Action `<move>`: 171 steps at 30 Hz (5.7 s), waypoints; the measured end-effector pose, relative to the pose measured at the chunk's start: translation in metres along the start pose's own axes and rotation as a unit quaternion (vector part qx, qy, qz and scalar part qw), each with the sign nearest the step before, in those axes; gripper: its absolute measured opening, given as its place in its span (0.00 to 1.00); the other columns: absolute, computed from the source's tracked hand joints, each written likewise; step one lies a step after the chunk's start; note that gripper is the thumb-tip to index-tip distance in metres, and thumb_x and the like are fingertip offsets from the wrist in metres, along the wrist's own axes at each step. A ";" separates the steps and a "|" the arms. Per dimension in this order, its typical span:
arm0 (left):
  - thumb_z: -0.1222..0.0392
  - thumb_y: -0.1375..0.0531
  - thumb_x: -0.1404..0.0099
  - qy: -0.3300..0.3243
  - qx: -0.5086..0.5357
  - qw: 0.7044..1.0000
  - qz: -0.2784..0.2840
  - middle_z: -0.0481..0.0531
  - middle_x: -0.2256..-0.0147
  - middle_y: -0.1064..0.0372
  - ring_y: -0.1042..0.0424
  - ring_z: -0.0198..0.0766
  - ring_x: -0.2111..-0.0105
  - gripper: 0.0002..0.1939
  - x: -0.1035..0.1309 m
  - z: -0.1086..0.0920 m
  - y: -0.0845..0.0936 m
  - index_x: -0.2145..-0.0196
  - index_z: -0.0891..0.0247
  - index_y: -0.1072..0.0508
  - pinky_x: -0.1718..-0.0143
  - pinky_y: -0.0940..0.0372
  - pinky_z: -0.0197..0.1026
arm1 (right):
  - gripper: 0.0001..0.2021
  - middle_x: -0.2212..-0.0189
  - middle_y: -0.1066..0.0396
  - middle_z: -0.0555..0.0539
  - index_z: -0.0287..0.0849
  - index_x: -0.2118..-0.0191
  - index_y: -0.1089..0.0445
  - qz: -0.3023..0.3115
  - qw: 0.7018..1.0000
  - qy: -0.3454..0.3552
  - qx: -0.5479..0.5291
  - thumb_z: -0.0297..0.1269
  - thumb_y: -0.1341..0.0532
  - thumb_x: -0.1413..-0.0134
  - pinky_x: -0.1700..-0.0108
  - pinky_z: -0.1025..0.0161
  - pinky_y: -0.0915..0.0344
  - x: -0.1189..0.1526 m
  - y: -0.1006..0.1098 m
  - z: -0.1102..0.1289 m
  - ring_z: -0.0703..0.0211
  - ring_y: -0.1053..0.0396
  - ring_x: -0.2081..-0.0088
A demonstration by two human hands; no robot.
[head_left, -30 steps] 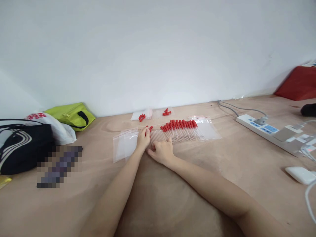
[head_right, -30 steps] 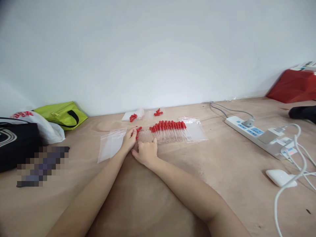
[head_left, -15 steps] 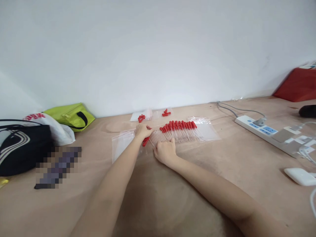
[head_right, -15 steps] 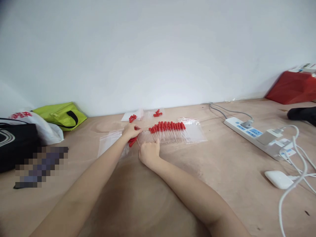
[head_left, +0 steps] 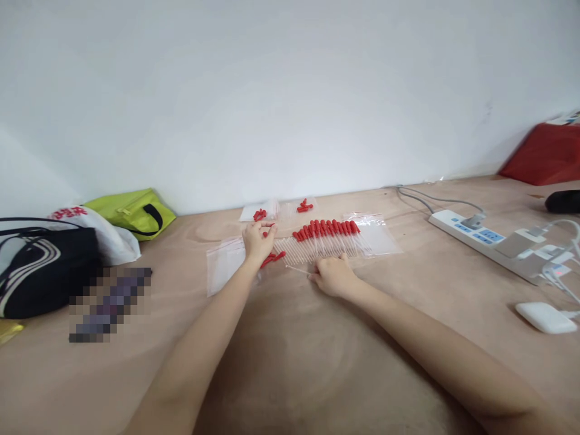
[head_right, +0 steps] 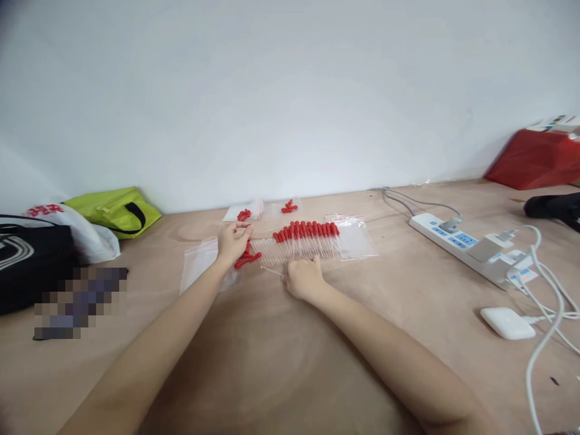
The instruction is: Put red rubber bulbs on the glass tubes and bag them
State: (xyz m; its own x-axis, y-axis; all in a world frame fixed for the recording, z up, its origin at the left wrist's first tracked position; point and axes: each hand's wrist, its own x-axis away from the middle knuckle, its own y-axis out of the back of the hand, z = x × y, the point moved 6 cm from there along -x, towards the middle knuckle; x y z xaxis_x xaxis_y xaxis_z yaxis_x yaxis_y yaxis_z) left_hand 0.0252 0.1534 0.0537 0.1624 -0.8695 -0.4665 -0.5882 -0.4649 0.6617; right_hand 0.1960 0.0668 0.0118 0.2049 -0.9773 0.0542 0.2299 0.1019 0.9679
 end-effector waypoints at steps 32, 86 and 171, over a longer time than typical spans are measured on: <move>0.64 0.45 0.43 -0.079 0.298 0.923 0.231 0.48 0.71 0.36 0.29 0.35 0.68 0.07 0.109 -0.008 -0.008 0.73 0.62 0.43 0.66 0.33 0.39 | 0.10 0.66 0.31 0.47 0.42 0.63 0.35 -0.214 0.942 0.187 -0.179 0.30 0.52 0.43 0.60 0.61 0.50 0.021 -0.002 -0.017 0.61 0.36 0.64; 0.60 0.49 0.37 -0.307 0.116 0.912 0.247 0.54 0.69 0.31 0.32 0.37 0.68 0.09 0.120 -0.031 -0.001 0.68 0.64 0.30 0.64 0.36 0.40 | 0.13 0.72 0.30 0.48 0.42 0.67 0.29 -0.173 0.950 0.254 -0.061 0.31 0.51 0.44 0.64 0.61 0.58 0.026 -0.010 0.005 0.64 0.40 0.71; 0.62 0.45 0.39 -0.273 0.059 0.945 0.170 0.51 0.65 0.27 0.32 0.39 0.63 0.10 0.105 -0.018 0.002 0.59 0.61 0.30 0.60 0.39 0.45 | 0.12 0.67 0.28 0.46 0.42 0.58 0.31 -0.228 0.935 0.246 -0.117 0.31 0.49 0.44 0.57 0.59 0.52 0.027 -0.004 -0.012 0.61 0.34 0.65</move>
State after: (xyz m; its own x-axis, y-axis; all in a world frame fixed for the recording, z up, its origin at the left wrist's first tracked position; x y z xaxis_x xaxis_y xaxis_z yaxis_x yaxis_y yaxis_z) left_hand 0.0554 0.0583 0.0165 -0.4663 -0.7349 -0.4925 -0.6215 -0.1241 0.7735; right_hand 0.2122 0.0427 0.0063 0.4350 -0.7307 -0.5261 0.5902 -0.2099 0.7795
